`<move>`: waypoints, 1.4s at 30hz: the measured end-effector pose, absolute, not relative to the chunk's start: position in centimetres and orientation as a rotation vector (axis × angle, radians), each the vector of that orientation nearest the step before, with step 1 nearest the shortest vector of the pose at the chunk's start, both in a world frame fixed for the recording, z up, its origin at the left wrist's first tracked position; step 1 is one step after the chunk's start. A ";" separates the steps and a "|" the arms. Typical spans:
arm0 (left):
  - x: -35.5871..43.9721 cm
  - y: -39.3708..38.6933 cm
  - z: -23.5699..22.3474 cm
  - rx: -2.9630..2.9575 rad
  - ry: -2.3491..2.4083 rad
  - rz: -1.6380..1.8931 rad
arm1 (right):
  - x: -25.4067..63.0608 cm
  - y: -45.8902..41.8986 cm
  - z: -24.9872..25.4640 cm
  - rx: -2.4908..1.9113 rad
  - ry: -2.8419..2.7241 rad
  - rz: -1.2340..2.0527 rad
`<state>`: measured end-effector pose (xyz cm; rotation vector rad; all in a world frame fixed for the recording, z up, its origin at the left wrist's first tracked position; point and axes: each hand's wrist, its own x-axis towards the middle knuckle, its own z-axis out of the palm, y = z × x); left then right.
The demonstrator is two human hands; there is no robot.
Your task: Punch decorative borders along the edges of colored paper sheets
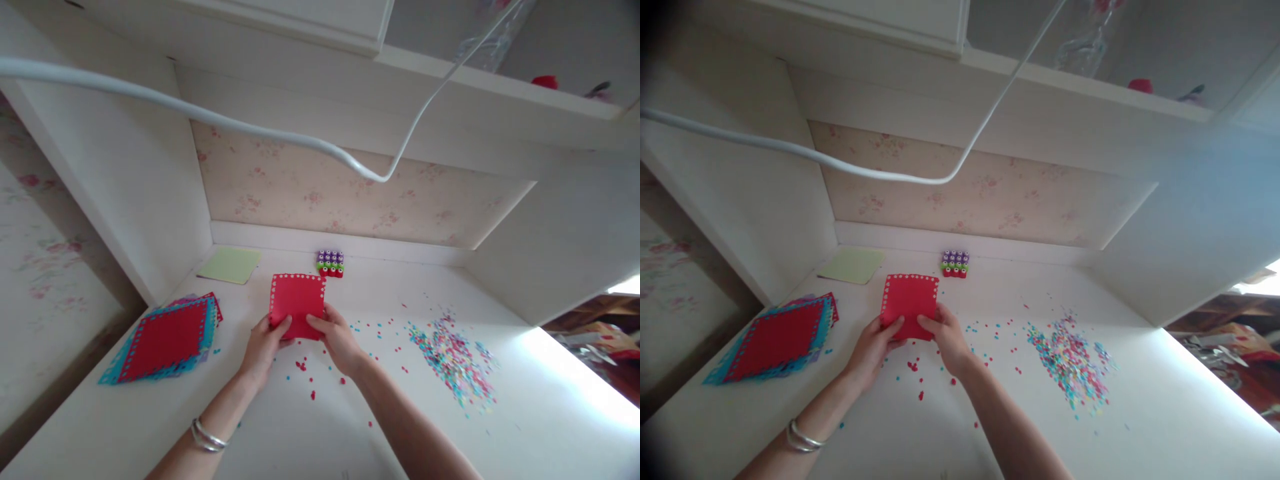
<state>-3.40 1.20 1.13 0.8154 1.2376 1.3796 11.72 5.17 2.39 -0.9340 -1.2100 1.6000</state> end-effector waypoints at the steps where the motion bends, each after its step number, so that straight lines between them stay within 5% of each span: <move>1: -3.8 1.3 1.1 0.816 1.277 1.384 | 12.4 6.4 2.4 -1.045 -1.296 1.501; 10: -4.5 1.3 1.6 0.905 1.384 1.324 | 18.6 18.5 0.8 -1.656 -1.562 0.712; 21: -4.1 1.0 1.9 0.897 1.194 1.237 | 17.9 20.8 -1.0 -1.628 -1.786 0.506; 30: -4.0 1.4 1.1 0.844 1.255 1.295 | 18.2 19.7 -0.5 -1.461 -1.474 0.741; 42: -2.7 0.6 1.7 0.996 1.314 1.230 | 19.5 6.3 1.4 -0.856 -0.746 1.547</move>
